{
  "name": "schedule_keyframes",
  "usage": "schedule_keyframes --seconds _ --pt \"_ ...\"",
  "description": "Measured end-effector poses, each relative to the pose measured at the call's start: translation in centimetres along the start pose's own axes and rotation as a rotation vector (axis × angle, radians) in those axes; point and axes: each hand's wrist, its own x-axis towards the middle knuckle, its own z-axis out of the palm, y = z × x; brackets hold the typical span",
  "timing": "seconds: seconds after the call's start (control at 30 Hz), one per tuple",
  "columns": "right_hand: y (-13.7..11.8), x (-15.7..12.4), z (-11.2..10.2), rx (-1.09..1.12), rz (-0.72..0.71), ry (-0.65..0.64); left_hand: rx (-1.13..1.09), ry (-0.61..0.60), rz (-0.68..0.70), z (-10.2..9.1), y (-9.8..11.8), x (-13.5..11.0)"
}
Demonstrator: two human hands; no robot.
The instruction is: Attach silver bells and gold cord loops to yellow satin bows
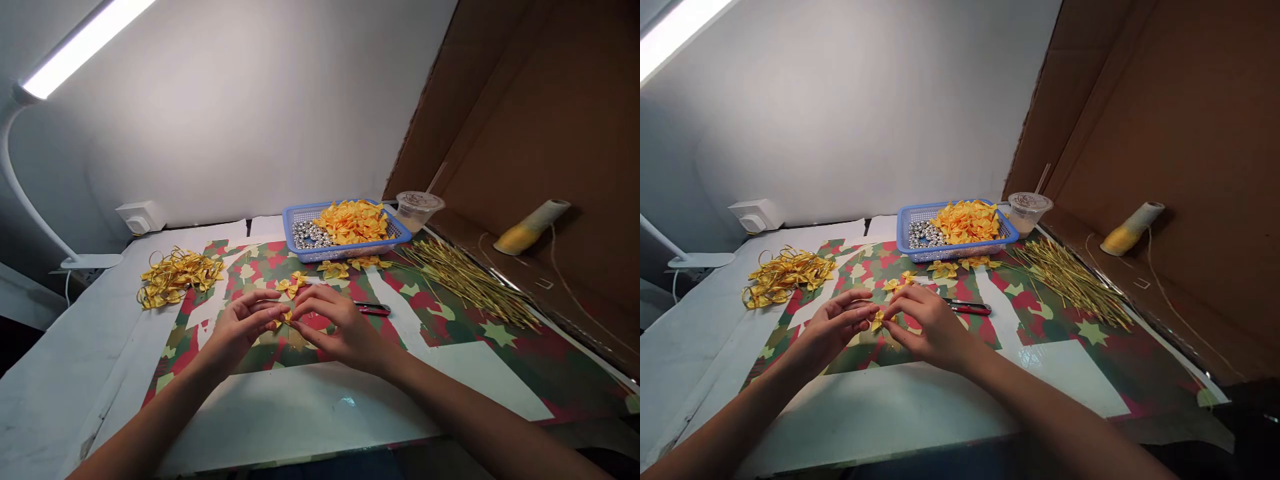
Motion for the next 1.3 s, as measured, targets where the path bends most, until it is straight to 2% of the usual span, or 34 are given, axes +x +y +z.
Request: schedule_keyframes --seconds 0.47,0.6,0.8,0.93,1.3 --pt "0.4 0.1 -0.5 -0.255 -0.080 0.129 0.045 -0.001 -0.050 -0.1 0.0 0.0" --pt "0.5 0.0 -0.5 -0.330 -0.120 0.147 0.158 0.003 0.035 0.0 -0.3 0.0" --pt "0.5 0.0 -0.3 -0.357 -0.140 0.154 0.387 -0.005 0.268 0.4 -0.8 -0.5" --pt "0.5 0.0 -0.2 -0.356 -0.144 0.147 0.506 0.022 0.373 0.4 -1.2 -0.5" --pt "0.5 0.0 -0.2 -0.397 -0.153 0.119 0.663 0.027 0.457 0.3 -1.2 -0.4"
